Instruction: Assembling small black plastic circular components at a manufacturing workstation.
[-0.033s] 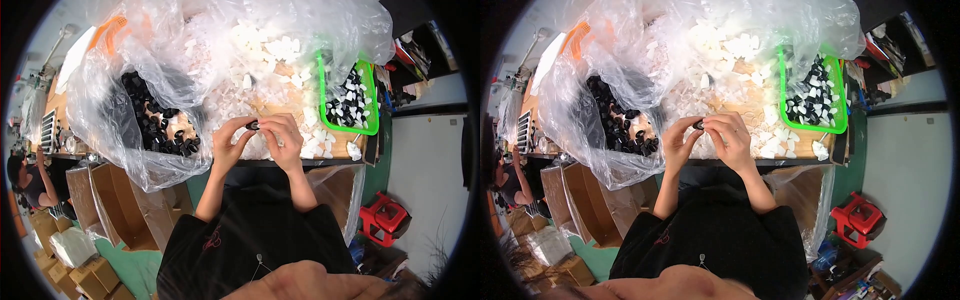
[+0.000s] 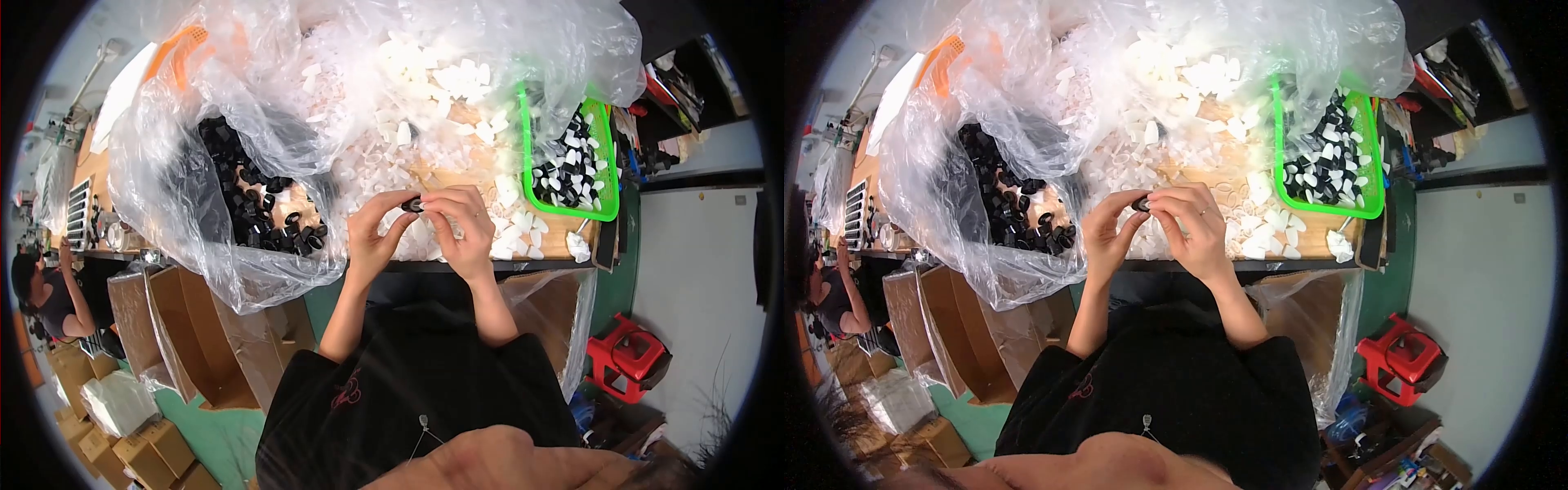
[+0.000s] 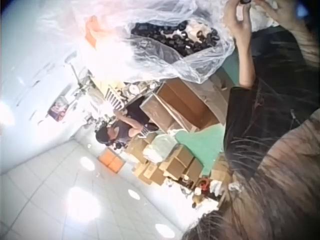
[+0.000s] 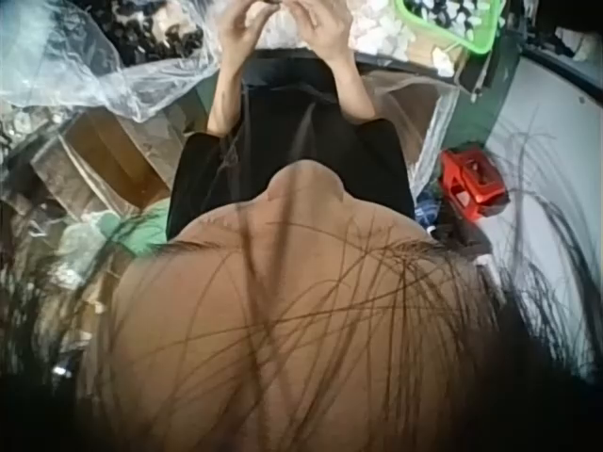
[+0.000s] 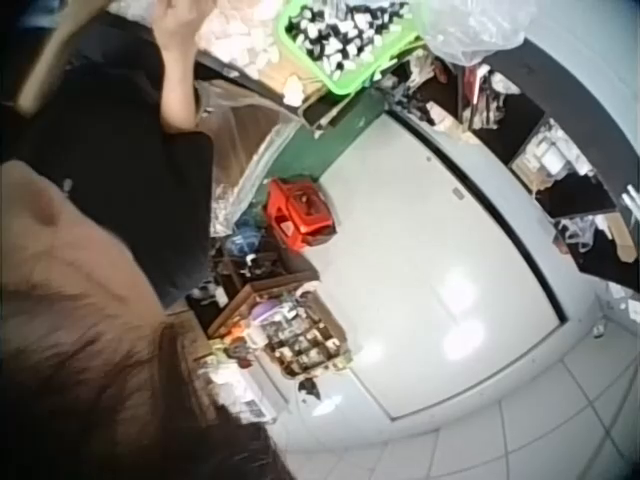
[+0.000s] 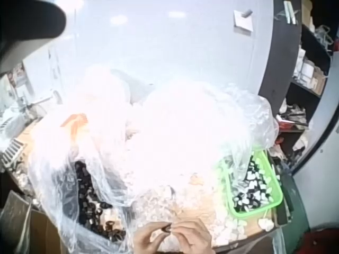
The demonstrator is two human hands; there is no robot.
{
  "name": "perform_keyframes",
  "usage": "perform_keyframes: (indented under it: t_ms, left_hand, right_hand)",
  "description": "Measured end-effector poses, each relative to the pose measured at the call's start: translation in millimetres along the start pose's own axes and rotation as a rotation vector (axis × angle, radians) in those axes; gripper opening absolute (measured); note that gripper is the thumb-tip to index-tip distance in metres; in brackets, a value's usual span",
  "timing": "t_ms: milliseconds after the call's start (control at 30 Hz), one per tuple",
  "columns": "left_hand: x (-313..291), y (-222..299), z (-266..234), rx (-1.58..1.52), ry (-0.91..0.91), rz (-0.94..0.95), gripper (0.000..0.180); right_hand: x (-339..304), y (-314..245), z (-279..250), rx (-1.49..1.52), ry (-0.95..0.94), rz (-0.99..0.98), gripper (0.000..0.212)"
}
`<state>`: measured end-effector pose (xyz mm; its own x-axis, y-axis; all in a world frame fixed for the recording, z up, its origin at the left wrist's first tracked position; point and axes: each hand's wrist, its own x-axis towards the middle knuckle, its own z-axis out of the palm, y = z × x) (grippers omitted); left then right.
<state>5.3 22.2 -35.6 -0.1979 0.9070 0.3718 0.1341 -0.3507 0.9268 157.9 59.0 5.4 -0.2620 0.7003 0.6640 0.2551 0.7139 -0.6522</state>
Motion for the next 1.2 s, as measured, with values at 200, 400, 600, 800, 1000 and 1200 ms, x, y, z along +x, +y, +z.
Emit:
perform_keyframes:
  t_ms: [200,400,600,800,1000,1200]
  left_hand:
    - [0.2,-1.1,0.1,-0.009,0.012,0.028,0.033]
    - [0.0,-0.3,0.7,-0.017,0.0,0.04,0.033]
    - [-5.7,-1.7,-4.7,0.078,-0.001,0.008,0.033]
    - [-19.6,-17.7,-14.7,0.087,0.082,-0.138,0.032]
    - [-24.1,-17.4,-36.6,0.07,0.2,-0.207,0.028]
    - [-26.7,-15.7,-38.8,0.081,0.149,-0.192,0.029]
  right_hand:
    - [-5.0,0.7,5.5,-0.004,-0.013,0.058,0.015]
    - [-6.4,2.6,6.0,-0.016,-0.021,0.076,0.012]
    - [-1.0,8.9,2.1,-0.012,-0.16,0.045,0.008]
    - [1.2,55.3,18.5,0.478,-0.326,0.334,0.01]
    - [29.3,144.6,15.9,-0.084,-0.032,0.539,0.011]
    - [60.5,202.4,7.7,-0.388,-0.017,0.323,0.019]
